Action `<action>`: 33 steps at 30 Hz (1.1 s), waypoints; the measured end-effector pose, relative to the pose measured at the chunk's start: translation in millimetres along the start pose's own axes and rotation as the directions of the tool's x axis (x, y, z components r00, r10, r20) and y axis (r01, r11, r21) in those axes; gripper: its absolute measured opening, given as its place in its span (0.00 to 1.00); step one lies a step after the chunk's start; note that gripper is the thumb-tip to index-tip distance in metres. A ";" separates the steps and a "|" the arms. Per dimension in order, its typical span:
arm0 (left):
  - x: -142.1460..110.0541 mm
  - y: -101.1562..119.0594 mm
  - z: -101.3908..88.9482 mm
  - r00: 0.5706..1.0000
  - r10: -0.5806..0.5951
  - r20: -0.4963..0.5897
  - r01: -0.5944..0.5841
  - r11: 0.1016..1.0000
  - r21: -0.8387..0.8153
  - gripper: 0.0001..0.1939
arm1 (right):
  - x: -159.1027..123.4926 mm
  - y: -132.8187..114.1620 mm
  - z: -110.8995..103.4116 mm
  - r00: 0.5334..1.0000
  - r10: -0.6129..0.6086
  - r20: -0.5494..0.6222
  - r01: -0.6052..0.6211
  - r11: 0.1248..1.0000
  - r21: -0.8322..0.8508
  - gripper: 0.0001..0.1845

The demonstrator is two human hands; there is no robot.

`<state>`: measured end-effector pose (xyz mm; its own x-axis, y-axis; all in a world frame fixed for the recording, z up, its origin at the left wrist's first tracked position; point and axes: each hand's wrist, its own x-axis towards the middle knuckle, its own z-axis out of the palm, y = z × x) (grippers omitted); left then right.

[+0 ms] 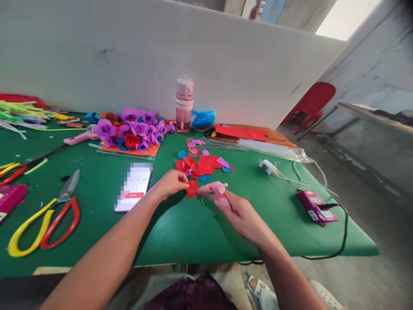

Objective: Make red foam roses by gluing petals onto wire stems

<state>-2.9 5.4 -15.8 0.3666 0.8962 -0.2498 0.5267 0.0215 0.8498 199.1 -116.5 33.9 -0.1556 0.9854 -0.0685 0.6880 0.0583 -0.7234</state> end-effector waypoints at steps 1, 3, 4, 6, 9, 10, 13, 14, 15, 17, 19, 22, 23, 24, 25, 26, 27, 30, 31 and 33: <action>-0.4 0.5 0.0 1.000 -0.004 0.001 0.004 1.000 -0.005 0.05 | 0.1 0.9 0.0 1.000 0.004 -0.001 -0.004 1.000 -0.003 0.17; -1.4 2.1 -0.1 1.000 -0.011 0.004 0.011 1.000 -0.014 0.04 | 0.0 1.6 -0.1 1.000 0.002 -0.004 -0.002 1.000 -0.006 0.17; -2.0 3.1 -0.3 1.000 -0.014 0.005 0.014 1.000 -0.017 0.04 | -0.2 1.5 -0.3 1.000 -0.002 -0.007 0.002 1.000 -0.004 0.16; -3.3 5.1 -0.6 1.000 -0.016 0.005 0.016 1.000 -0.022 0.05 | -0.6 1.0 -1.0 1.000 -0.014 -0.013 0.014 1.000 0.005 0.16; -4.9 8.0 -1.1 1.000 -0.025 0.004 0.025 0.999 -0.027 0.05 | -1.0 0.4 -3.1 0.999 -0.020 -0.028 0.021 0.999 0.024 0.15; -5.3 8.6 -1.2 1.000 -0.030 0.005 0.030 0.999 -0.029 0.05 | -1.1 0.4 -4.1 0.999 -0.022 -0.037 0.023 0.999 0.033 0.16; -5.9 9.6 -1.2 0.999 -0.041 0.012 0.042 0.999 -0.032 0.04 | -1.2 0.0 -6.6 0.998 -0.026 -0.055 0.029 0.998 0.049 0.17; -6.0 9.7 -1.2 0.999 -0.041 0.015 0.042 0.999 -0.032 0.04 | -1.2 -0.3 -7.0 0.998 -0.027 -0.056 0.029 0.998 0.048 0.17; -6.0 9.7 -1.2 0.999 -0.040 0.017 0.041 0.999 -0.032 0.04 | -1.0 -0.8 -7.0 0.998 -0.028 -0.053 0.030 0.999 0.045 0.17; -6.1 9.8 -1.3 0.999 -0.038 0.016 0.039 0.999 -0.027 0.04 | -0.4 -2.0 -5.9 0.999 -0.032 -0.034 0.033 0.999 0.041 0.17; -6.2 10.1 -1.5 0.999 -0.037 0.017 0.038 0.999 -0.022 0.03 | 0.6 -3.6 -3.5 0.999 -0.038 -0.006 0.038 0.999 0.035 0.17; -6.5 10.6 -1.8 0.999 -0.037 0.023 0.037 0.999 -0.017 0.03 | 1.9 -5.5 0.3 0.999 -0.037 0.023 0.037 0.999 0.020 0.18; -6.5 10.7 -1.8 0.999 -0.036 0.023 0.036 0.999 -0.017 0.03 | 2.2 -6.0 1.3 0.999 -0.034 0.026 0.034 0.999 0.014 0.18; -6.6 10.7 -1.8 0.999 -0.034 0.023 0.035 0.999 -0.018 0.03 | 2.3 -6.3 1.9 0.999 -0.030 0.028 0.030 1.000 0.008 0.18; -6.7 10.7 -1.7 0.999 -0.032 0.022 0.032 0.999 -0.020 0.03 | 2.4 -6.5 2.2 0.999 -0.025 0.026 0.025 1.000 0.000 0.18; -6.7 10.5 -1.6 0.999 -0.029 0.020 0.030 0.999 -0.023 0.03 | 2.3 -6.6 2.2 1.000 -0.020 0.020 0.021 1.000 -0.009 0.18; -6.8 10.3 -1.6 0.999 -0.026 0.019 0.027 0.999 -0.026 0.03 | 2.2 -6.6 1.9 1.000 -0.017 0.011 0.017 1.000 -0.018 0.17; -6.7 9.6 -1.3 1.000 -0.025 0.016 0.025 0.999 -0.029 0.04 | 1.5 -5.8 0.1 1.000 -0.018 -0.021 0.017 0.999 -0.033 0.17; -6.5 9.4 -1.3 1.000 -0.026 0.015 0.026 0.999 -0.029 0.04 | 1.4 -5.2 -0.6 0.999 -0.020 -0.030 0.019 0.999 -0.035 0.17; -5.9 8.6 -1.2 1.000 -0.027 0.013 0.027 0.999 -0.029 0.05 | 1.1 -3.5 -1.6 0.999 -0.023 -0.042 0.021 0.999 -0.037 0.17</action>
<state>-1.4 0.9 -6.4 0.3627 0.8894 -0.2784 0.5142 0.0582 0.8557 197.6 -115.3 37.4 -0.1413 0.9897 -0.0229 0.7105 0.0853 -0.6986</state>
